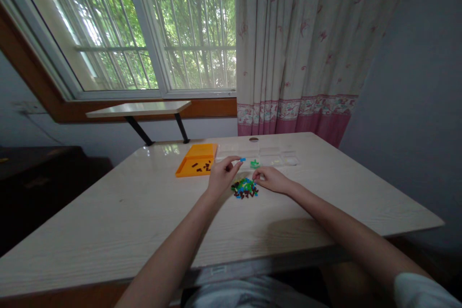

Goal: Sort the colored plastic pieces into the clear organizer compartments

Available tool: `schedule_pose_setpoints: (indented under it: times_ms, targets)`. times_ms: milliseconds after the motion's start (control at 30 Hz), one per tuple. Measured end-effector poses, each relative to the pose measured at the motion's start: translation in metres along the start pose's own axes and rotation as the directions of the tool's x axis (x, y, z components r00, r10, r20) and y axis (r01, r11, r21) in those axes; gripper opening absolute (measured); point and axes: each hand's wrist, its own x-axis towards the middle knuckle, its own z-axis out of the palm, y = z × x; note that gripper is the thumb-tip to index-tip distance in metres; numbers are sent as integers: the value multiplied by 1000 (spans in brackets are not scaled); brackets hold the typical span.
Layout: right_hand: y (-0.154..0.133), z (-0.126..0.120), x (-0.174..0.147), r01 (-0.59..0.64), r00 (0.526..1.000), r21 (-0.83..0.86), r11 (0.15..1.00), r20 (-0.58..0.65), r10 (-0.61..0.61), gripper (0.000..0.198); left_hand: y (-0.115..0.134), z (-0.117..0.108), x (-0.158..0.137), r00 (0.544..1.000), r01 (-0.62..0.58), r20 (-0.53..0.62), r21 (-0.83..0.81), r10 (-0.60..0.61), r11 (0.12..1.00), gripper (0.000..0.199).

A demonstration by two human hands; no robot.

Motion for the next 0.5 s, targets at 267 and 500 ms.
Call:
schedule_pose_setpoints:
  times_ms: [267, 500]
  targets:
    - [2, 1, 0, 9, 1000, -6, 1000, -2, -9, 10, -2, 1, -1, 1000, 10, 6, 14, -10, 1000, 25]
    - [0, -1, -1, 5, 1000, -26, 1000, 16, -4, 10, -29, -11, 6, 980, 198, -63, 189, -190, 962, 30]
